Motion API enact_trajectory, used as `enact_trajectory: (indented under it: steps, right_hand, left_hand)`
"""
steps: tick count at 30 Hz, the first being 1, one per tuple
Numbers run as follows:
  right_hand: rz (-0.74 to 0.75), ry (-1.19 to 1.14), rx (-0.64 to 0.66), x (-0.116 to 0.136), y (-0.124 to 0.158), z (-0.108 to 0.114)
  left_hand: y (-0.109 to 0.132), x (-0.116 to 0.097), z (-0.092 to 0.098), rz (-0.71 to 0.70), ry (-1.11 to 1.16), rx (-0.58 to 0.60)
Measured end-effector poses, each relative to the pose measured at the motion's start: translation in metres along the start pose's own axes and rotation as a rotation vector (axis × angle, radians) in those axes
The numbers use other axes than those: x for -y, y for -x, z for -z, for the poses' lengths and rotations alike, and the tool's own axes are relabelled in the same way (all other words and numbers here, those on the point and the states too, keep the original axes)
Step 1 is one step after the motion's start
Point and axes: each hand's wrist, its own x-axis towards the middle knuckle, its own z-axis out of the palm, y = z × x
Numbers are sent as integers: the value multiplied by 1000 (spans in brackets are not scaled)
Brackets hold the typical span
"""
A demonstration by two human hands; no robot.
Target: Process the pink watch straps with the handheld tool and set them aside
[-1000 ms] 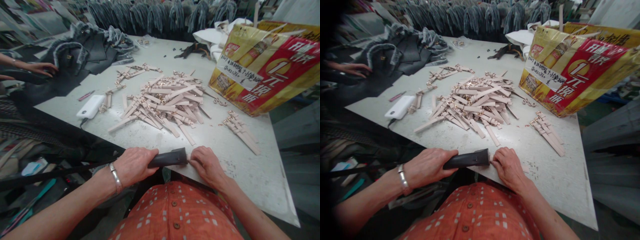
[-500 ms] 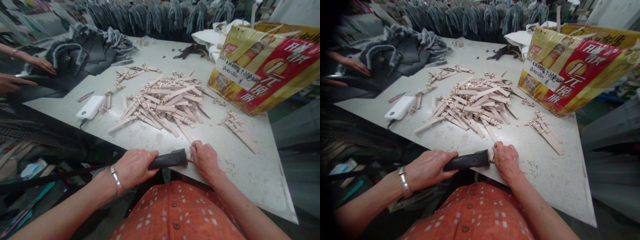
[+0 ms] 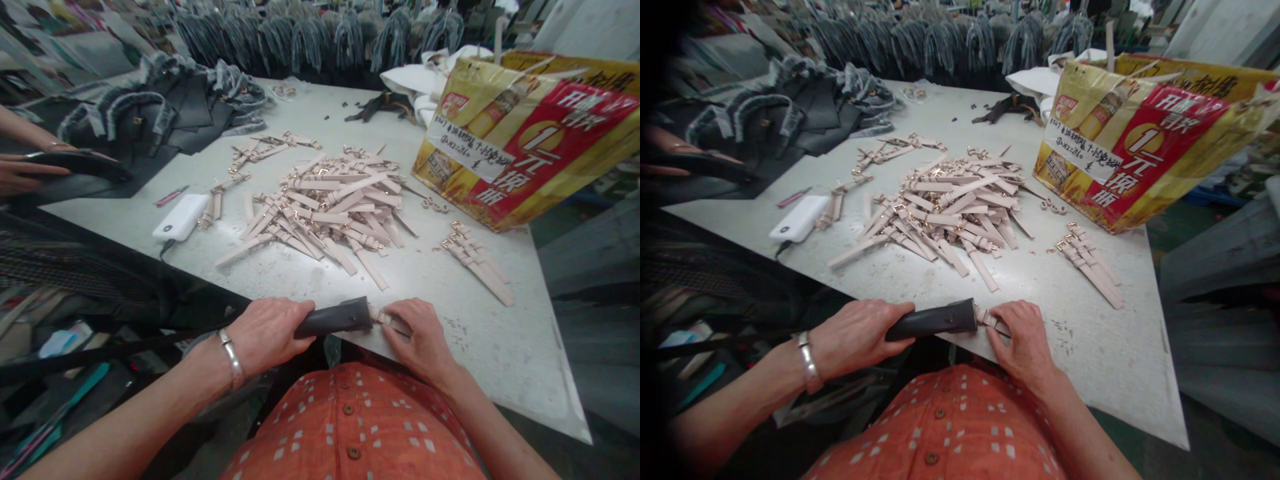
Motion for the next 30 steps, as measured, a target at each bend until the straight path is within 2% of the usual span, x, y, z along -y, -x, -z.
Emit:
enact_trajectory:
  steps: [12, 17, 19, 24, 30]
  right_hand:
    - [25, -101, 29, -8, -1, -4]
    - [6, -114, 38, -7, 0, -4]
    - [-1, -116, 40, -7, -1, -4]
    - [-14, -98, 29, -6, 0, -5]
    - [-111, -116, -15, -4, 1, -4]
  left_hand:
    - [-13, 4, 5, -28, 28, -6]
    - [-6, 7, 1, 73, 16, -24]
    - [1, 4, 1, 90, -2, -18]
    - [12, -16, 3, 5, -1, 19]
    - [3, -28, 7, 23, -14, 39]
